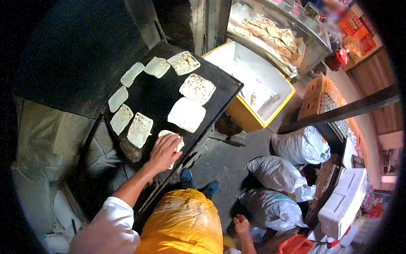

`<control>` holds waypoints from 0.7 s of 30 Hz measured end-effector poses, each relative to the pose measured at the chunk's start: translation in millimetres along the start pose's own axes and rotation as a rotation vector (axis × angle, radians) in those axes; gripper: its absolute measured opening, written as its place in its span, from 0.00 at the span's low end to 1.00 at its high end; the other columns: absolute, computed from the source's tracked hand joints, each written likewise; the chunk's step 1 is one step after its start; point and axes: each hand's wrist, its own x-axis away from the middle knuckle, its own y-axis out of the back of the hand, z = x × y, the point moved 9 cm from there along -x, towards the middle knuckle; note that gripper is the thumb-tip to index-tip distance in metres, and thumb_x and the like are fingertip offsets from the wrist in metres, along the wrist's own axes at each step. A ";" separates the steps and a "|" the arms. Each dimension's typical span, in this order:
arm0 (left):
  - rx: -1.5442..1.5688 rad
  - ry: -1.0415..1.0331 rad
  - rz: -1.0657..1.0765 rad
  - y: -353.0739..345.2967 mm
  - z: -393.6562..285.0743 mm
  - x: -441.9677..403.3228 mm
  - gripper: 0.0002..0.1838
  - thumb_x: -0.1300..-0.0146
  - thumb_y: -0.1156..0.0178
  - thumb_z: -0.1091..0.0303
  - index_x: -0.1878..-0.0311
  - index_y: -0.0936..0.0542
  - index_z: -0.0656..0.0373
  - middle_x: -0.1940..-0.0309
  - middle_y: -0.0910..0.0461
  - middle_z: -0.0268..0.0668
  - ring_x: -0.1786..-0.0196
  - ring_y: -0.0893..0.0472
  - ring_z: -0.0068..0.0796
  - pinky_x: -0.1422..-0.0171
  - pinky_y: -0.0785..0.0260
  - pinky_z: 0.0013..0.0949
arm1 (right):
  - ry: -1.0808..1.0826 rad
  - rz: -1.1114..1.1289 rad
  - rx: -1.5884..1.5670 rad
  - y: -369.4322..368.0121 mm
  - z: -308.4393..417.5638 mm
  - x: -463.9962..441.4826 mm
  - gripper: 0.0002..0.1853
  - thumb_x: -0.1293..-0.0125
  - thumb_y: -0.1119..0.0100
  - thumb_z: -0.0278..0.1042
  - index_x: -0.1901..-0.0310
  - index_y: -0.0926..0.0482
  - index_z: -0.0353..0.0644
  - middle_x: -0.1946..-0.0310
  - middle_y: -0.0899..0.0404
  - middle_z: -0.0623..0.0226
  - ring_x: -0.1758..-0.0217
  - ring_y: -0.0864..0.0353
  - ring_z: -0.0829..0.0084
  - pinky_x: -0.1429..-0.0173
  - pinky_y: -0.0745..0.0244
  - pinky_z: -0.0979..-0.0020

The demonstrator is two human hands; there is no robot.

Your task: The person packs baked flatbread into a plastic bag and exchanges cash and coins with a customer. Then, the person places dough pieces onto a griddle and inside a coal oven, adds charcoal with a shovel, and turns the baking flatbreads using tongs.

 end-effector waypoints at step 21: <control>-0.117 0.355 -0.171 51.8 88.8 58.4 0.36 0.37 0.38 0.53 0.31 0.37 0.61 0.32 0.39 0.49 0.28 0.41 0.48 0.24 0.57 0.53 | 0.072 0.063 -0.082 -30.0 -12.1 7.0 0.14 0.36 0.40 0.29 0.52 0.25 0.29 0.69 0.21 0.65 0.69 0.25 0.75 0.61 0.27 0.72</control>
